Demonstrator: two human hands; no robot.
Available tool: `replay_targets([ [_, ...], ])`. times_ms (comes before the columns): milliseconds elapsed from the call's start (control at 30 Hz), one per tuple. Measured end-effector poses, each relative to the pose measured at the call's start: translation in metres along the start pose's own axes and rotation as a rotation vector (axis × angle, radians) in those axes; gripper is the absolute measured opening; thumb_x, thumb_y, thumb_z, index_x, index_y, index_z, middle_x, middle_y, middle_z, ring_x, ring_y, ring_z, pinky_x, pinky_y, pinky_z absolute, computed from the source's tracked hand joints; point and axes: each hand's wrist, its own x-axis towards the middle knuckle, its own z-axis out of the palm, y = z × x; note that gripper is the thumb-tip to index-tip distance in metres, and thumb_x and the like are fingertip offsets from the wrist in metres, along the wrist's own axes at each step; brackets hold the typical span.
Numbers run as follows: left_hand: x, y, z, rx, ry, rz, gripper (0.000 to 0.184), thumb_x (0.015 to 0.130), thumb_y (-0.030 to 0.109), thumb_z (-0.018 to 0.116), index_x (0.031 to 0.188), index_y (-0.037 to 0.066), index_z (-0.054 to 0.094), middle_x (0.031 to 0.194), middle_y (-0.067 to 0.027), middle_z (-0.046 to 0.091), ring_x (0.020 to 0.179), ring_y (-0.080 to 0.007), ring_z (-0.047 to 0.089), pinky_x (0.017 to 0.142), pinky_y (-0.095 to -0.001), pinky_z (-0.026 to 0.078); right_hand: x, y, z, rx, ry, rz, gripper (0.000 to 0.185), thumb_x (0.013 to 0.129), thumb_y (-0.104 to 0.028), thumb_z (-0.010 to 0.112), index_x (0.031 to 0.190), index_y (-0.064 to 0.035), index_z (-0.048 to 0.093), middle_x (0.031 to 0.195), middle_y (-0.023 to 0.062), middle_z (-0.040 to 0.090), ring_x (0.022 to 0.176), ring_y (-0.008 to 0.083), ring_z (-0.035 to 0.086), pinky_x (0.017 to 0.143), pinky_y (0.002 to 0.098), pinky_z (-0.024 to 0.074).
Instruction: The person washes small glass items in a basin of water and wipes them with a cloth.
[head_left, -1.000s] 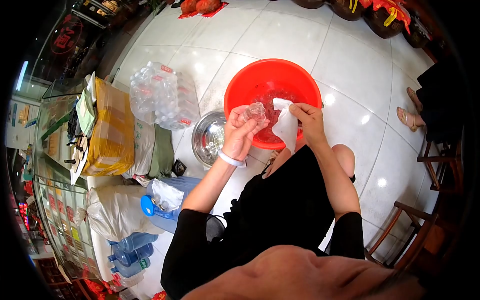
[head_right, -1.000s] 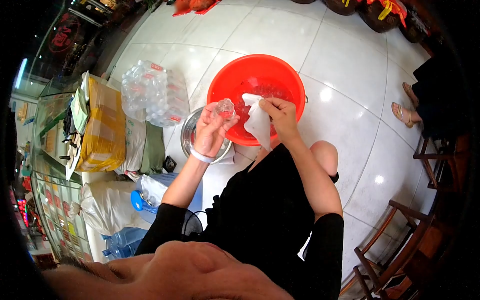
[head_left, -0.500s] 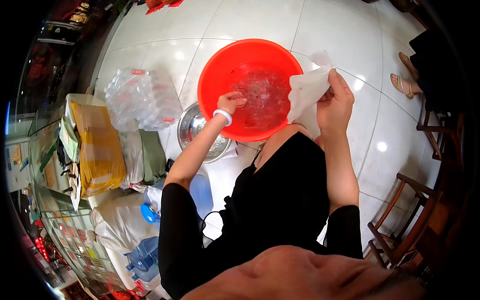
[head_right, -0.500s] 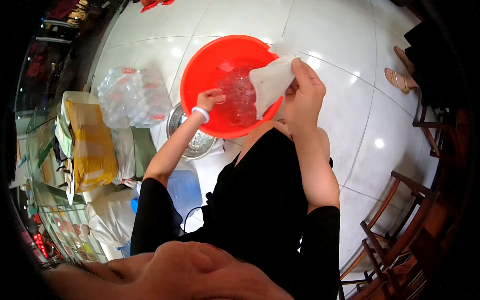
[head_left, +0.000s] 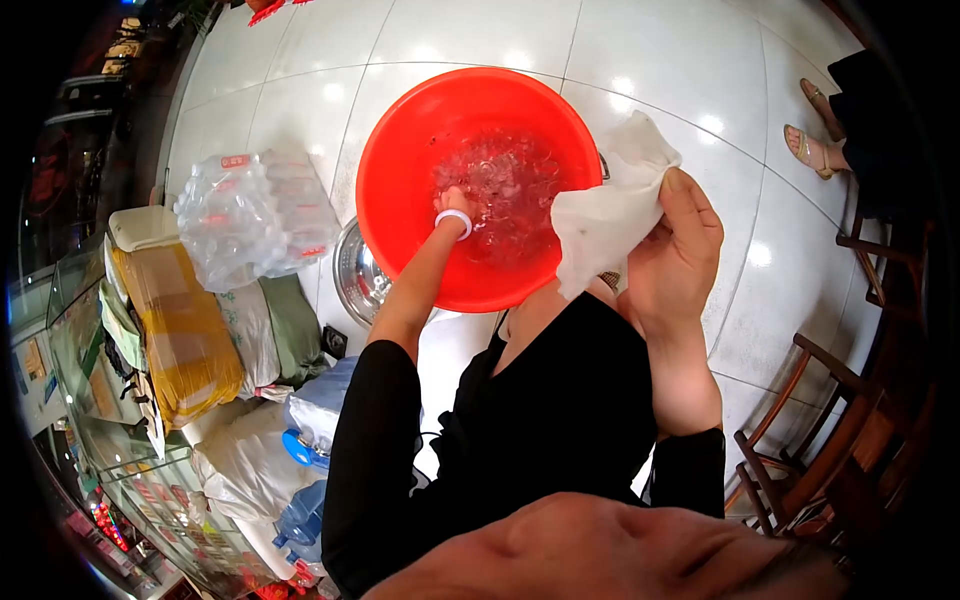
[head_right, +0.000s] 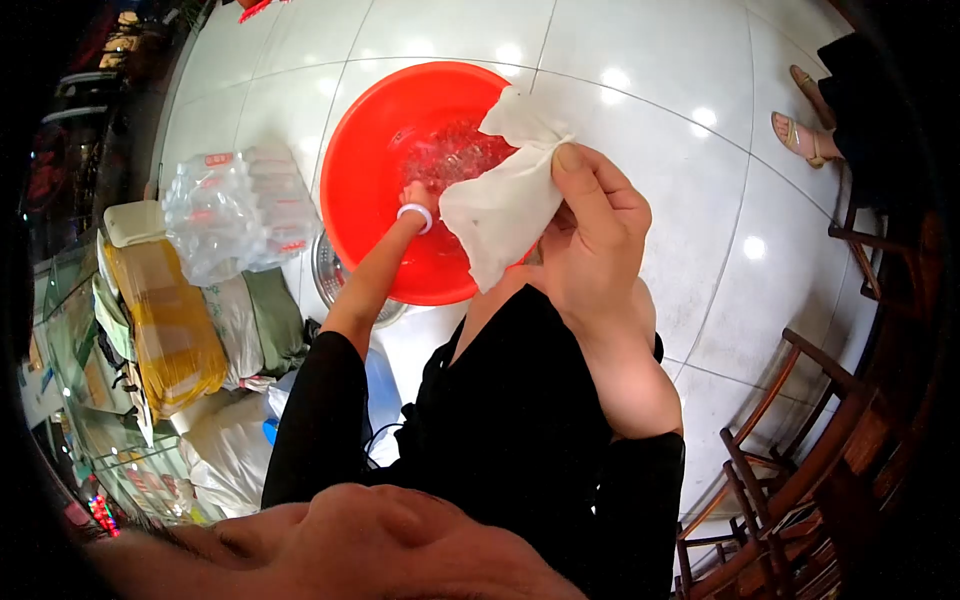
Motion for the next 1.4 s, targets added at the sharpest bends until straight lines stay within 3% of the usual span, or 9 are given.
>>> replay_targets([
  [267, 0.007, -0.010, 0.007, -0.125, -0.030, 0.028, 0.042, 0.058, 0.022, 0.074, 0.099, 0.021, 0.063, 0.092, -0.0134, 0.062, 0.093, -0.0297, 0.056, 0.087, -0.0392, 0.039, -0.001, 0.001, -0.004, -0.001, -0.029, -0.002, 0.021, 0.088, -0.016, 0.046, 0.094, 0.0014, 0.056, 0.083, 0.0050, 0.060, 0.073, 0.0096, 0.056, 0.070, 0.0229, 0.0442],
  [600, 0.000, -0.002, 0.002, -0.081, 0.000, -0.017, 0.043, 0.060, 0.023, 0.074, 0.101, 0.019, 0.062, 0.093, -0.0148, 0.061, 0.093, -0.0294, 0.056, 0.088, -0.0392, 0.039, 0.000, 0.003, -0.006, -0.003, -0.043, 0.006, 0.022, 0.087, -0.017, 0.048, 0.096, 0.0020, 0.056, 0.083, 0.0055, 0.061, 0.073, 0.0103, 0.057, 0.069, 0.0229, 0.0444],
  [800, 0.012, -0.012, 0.017, -0.271, -0.046, -0.011, 0.040, 0.061, 0.021, 0.073, 0.099, 0.016, 0.062, 0.090, -0.0164, 0.062, 0.087, -0.0320, 0.058, 0.078, -0.0399, 0.046, 0.001, 0.003, -0.007, -0.004, -0.065, 0.013, 0.023, 0.087, -0.017, 0.048, 0.096, 0.0024, 0.056, 0.083, 0.0061, 0.061, 0.073, 0.0107, 0.057, 0.069, 0.0233, 0.0448],
  [867, 0.013, -0.012, 0.019, -0.230, 0.045, 0.012, 0.036, 0.063, 0.021, 0.071, 0.098, 0.014, 0.063, 0.089, -0.0173, 0.061, 0.086, -0.0333, 0.058, 0.076, -0.0401, 0.047, 0.001, 0.004, -0.006, -0.006, -0.060, 0.015, 0.023, 0.087, -0.017, 0.049, 0.096, 0.0025, 0.056, 0.083, 0.0062, 0.061, 0.073, 0.0109, 0.057, 0.069, 0.0234, 0.0448],
  [1000, 0.017, -0.007, 0.017, -0.034, -0.013, -0.069, 0.031, 0.066, 0.021, 0.067, 0.095, 0.012, 0.063, 0.092, -0.0172, 0.061, 0.086, -0.0338, 0.058, 0.075, -0.0402, 0.047, 0.000, 0.003, -0.006, -0.006, -0.079, 0.022, 0.023, 0.087, -0.017, 0.049, 0.096, 0.0025, 0.056, 0.084, 0.0065, 0.061, 0.073, 0.0112, 0.057, 0.069, 0.0235, 0.0448],
  [1100, 0.001, -0.001, 0.002, -0.056, 0.066, -0.071, 0.026, 0.068, 0.020, 0.063, 0.091, 0.010, 0.063, 0.093, -0.0178, 0.060, 0.091, -0.0326, 0.057, 0.083, -0.0427, 0.043, 0.000, 0.004, -0.006, -0.012, -0.063, 0.031, 0.023, 0.087, -0.017, 0.049, 0.095, 0.0024, 0.056, 0.084, 0.0063, 0.061, 0.073, 0.0114, 0.057, 0.069, 0.0236, 0.0448],
  [1167, -0.005, 0.004, -0.013, -0.066, 0.089, 0.041, 0.023, 0.070, 0.019, 0.060, 0.089, 0.008, 0.063, 0.095, -0.0187, 0.060, 0.095, -0.0313, 0.056, 0.092, -0.0457, 0.034, 0.000, 0.003, -0.005, -0.012, -0.059, 0.035, 0.023, 0.087, -0.017, 0.049, 0.095, 0.0023, 0.056, 0.083, 0.0062, 0.061, 0.073, 0.0114, 0.057, 0.069, 0.0236, 0.0447],
  [1267, 0.002, -0.004, -0.007, -0.007, 0.028, 0.042, 0.026, 0.072, 0.022, 0.058, 0.093, 0.007, 0.061, 0.097, -0.0184, 0.059, 0.097, -0.0298, 0.055, 0.097, -0.0471, 0.026, -0.001, 0.003, -0.003, -0.001, -0.059, 0.035, 0.022, 0.087, -0.017, 0.049, 0.095, 0.0022, 0.057, 0.083, 0.0061, 0.061, 0.072, 0.0114, 0.057, 0.069, 0.0235, 0.0447],
  [1400, 0.007, -0.005, 0.000, 0.080, 0.016, -0.038, 0.027, 0.073, 0.024, 0.057, 0.093, 0.006, 0.061, 0.098, -0.0175, 0.059, 0.097, -0.0288, 0.055, 0.096, -0.0463, 0.027, 0.000, 0.004, -0.004, -0.007, -0.053, 0.055, 0.022, 0.086, -0.017, 0.049, 0.095, 0.0019, 0.057, 0.083, 0.0062, 0.061, 0.073, 0.0113, 0.057, 0.069, 0.0235, 0.0445],
])
